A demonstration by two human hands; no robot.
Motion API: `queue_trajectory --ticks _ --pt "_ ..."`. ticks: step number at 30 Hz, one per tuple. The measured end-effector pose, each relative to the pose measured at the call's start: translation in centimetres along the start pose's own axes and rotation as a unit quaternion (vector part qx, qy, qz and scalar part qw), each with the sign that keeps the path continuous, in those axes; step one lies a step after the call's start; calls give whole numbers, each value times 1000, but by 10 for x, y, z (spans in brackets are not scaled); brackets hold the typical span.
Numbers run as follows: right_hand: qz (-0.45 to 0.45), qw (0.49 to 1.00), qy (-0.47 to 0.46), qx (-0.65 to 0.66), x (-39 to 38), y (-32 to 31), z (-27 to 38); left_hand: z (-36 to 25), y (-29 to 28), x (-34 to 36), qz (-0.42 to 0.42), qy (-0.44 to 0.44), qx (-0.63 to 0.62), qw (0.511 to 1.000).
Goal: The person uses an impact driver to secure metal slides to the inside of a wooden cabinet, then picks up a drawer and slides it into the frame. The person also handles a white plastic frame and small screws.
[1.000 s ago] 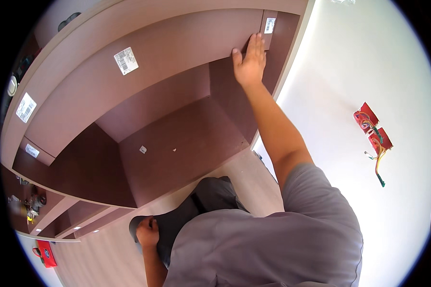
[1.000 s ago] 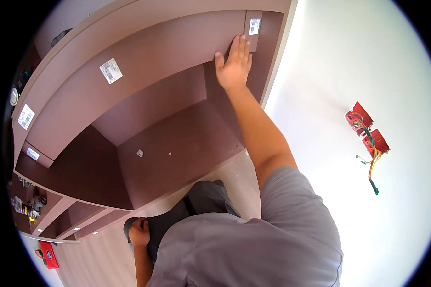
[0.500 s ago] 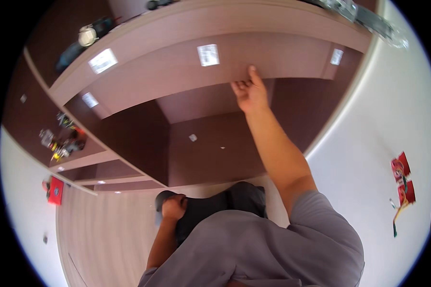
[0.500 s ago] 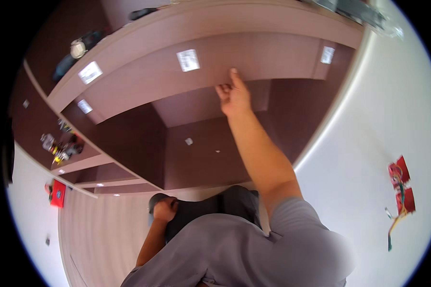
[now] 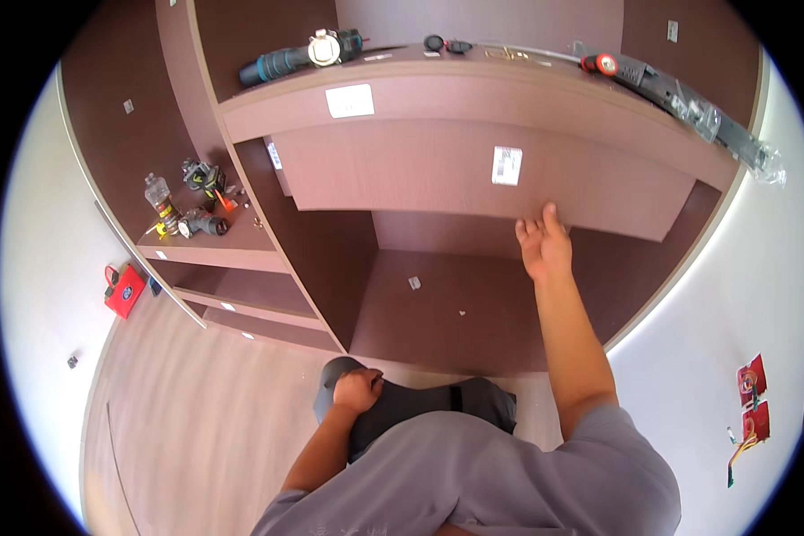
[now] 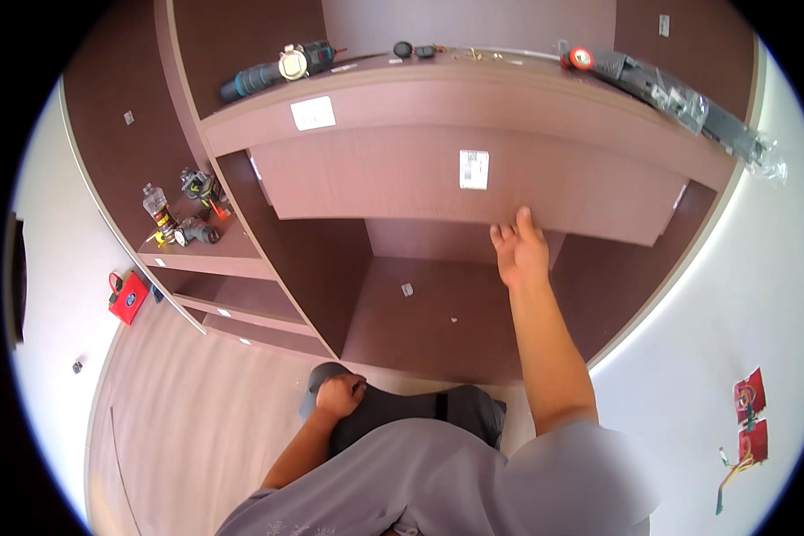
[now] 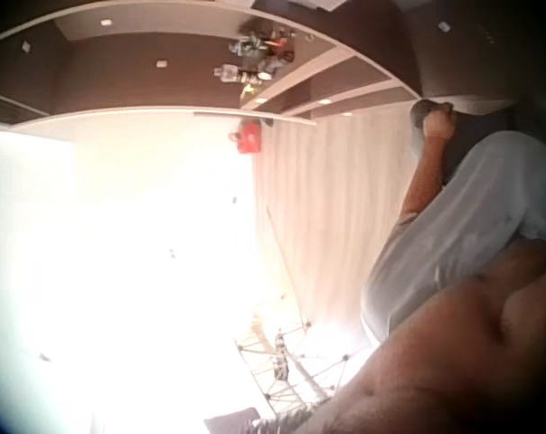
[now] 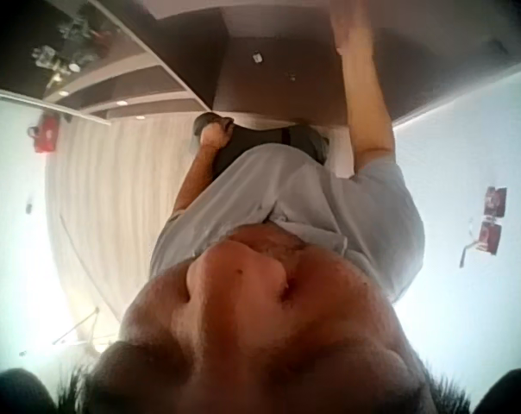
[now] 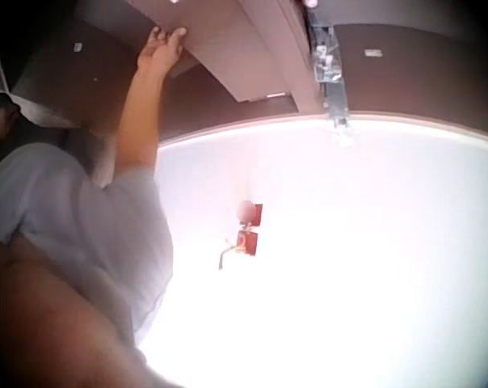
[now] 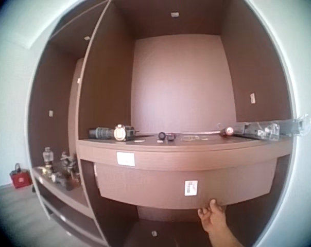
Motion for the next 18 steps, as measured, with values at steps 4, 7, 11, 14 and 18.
queue_trajectory --ticks 4,7,11,14,18 --pt "73 996 -43 -14 -51 10 12 -1 -10 -5 -26 -27 -55 998" --pt "112 992 -50 -20 -97 37 18 -5 -14 -3 -28 -27 -51 998" --pt "189 980 -4 -59 -143 38 24 5 0 -1 -29 -2 -24 999" --pt "174 981 -52 -74 -181 23 37 9 8 9 -10 0 -24 1000" --pt "159 974 -110 -120 -227 43 46 9 11 18 12 1 -10 1000"
Point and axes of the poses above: each hand's wrist, its own x-axis towards the middle knuckle, its own y-axis out of the palm, z = x × y, the point moved 6 cm from there along x, towards the middle knuckle, and after that the axes turned 13 degrees about x, right-handed, at the moved point
